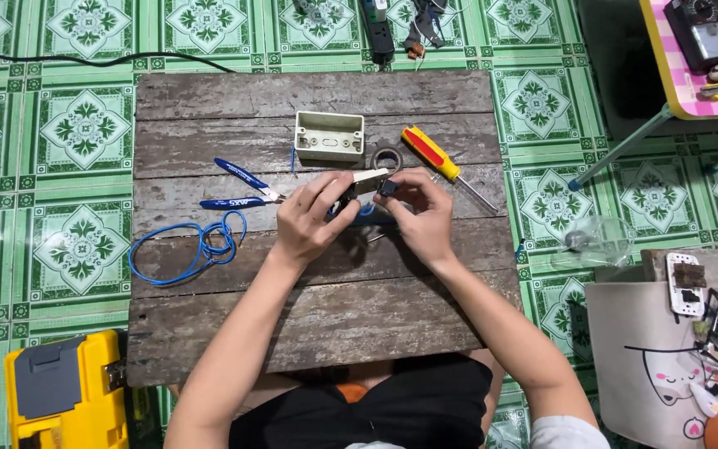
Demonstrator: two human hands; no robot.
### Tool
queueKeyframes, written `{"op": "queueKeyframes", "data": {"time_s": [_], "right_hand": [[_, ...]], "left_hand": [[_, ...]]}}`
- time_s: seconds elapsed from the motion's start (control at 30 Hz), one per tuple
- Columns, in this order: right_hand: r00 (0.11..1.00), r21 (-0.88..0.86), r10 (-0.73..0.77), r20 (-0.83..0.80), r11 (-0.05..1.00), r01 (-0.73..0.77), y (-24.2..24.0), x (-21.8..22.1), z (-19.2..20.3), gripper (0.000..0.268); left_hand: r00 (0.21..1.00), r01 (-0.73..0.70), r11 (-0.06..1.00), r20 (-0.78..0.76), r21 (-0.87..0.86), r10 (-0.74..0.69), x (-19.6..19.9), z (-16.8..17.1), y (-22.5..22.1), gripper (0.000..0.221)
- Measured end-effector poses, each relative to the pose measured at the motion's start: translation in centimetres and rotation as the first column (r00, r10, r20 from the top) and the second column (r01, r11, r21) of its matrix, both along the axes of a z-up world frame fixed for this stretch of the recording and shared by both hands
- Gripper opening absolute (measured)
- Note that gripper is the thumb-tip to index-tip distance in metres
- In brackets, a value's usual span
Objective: A person is connecting electrical wires to a switch component using a screwdriver and pliers on a wooden workbench.
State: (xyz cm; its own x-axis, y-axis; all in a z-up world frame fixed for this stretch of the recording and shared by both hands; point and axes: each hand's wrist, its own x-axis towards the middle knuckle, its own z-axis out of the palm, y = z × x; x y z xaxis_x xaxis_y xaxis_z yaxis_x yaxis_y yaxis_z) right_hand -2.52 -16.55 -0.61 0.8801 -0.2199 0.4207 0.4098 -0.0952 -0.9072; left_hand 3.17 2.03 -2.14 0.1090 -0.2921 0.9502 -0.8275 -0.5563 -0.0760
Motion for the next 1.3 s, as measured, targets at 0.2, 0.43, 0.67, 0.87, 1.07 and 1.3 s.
{"op": "queueKeyframes", "data": {"time_s": [0.2,0.43,0.67,0.87,1.07,1.3], "right_hand": [[1.0,0.013,-0.017,-0.004,1.0,0.017,1.2,-0.7,1.3,0.028],[0.998,0.011,-0.056,-0.03,0.998,0.056,1.2,-0.9,-0.7,0.038],[0.996,-0.015,-0.067,0.066,0.998,0.069,1.5,-0.8,-0.5,0.031],[0.996,-0.012,-0.079,0.048,0.997,0.079,1.7,-0.8,-0.7,0.033],[0.994,-0.038,-0.1,0.051,0.994,0.102,1.6,-0.7,-0.3,0.035],[0.994,-0.05,-0.1,0.055,0.993,0.102,1.0,-0.6,-1.0,0.036]], "left_hand": [[0.999,0.003,1.0,0.032,-0.009,-0.002,-0.1,0.2,-0.5,0.016],[0.995,0.021,1.0,0.096,-0.022,-0.019,-0.2,1.4,-0.3,0.014],[0.994,0.047,0.998,0.102,-0.028,-0.044,-0.1,0.9,-0.1,0.01],[0.995,0.062,0.998,0.079,-0.033,-0.06,-0.4,1.3,-0.1,0.006],[0.996,0.066,0.997,0.063,-0.03,-0.064,-0.2,1.2,-0.3,0.002],[0.999,0.036,0.999,0.02,-0.023,-0.035,-0.3,1.5,-0.4,0.002]]}}
